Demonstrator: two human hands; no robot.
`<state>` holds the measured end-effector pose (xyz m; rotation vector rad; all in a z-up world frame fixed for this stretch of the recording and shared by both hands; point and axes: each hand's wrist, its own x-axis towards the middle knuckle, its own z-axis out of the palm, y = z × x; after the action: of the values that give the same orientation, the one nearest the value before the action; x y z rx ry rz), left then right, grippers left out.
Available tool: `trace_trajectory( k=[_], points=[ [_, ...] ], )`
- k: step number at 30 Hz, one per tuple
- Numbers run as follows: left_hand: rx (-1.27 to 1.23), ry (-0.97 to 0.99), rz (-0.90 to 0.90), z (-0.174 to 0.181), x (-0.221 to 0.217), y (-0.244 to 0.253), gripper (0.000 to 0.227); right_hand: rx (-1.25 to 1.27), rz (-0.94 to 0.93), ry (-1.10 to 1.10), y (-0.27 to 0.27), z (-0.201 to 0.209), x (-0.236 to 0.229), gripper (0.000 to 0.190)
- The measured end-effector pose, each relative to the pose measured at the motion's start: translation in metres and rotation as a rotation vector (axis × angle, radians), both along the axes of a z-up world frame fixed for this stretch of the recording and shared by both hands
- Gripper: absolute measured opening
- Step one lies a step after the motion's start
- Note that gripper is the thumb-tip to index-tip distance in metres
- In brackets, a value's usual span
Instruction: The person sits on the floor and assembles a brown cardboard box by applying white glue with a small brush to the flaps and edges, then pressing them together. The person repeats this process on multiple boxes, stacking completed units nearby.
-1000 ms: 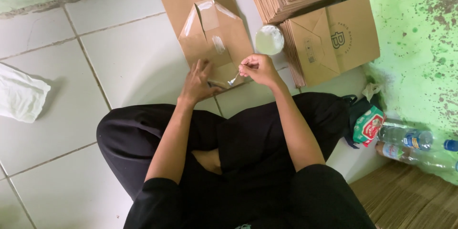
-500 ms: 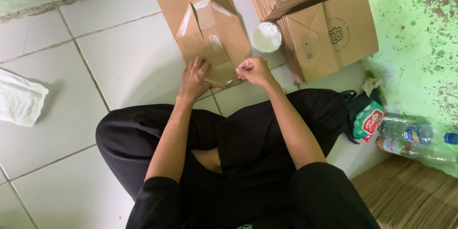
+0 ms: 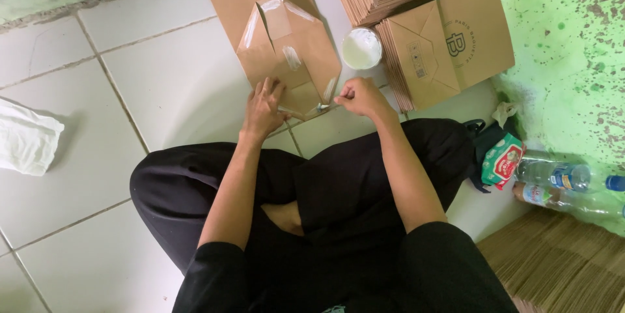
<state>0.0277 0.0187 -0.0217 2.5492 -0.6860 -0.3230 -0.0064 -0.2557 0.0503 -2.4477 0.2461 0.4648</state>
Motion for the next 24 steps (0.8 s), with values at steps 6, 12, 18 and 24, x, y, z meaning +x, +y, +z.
trace_trajectory(
  k=[6, 12, 18, 24],
  points=[
    [0.001, 0.014, -0.009, 0.009, -0.001, 0.002, 0.074, -0.004, 0.164, 0.163, -0.028, -0.049, -0.006, 0.033],
    [0.000, 0.039, -0.008, 0.010, -0.001, 0.003, 0.074, 0.030, 0.228, 0.173, 0.014, 0.007, -0.005, 0.026],
    [0.014, 0.026, -0.014, 0.011, -0.001, 0.002, 0.075, -0.010, 0.287, 0.038, 0.017, -0.020, -0.012, 0.028],
    [-0.013, 0.035, -0.020, 0.008, -0.001, 0.004, 0.075, -0.013, 0.387, -0.092, 0.015, -0.016, -0.013, 0.023]
  ],
)
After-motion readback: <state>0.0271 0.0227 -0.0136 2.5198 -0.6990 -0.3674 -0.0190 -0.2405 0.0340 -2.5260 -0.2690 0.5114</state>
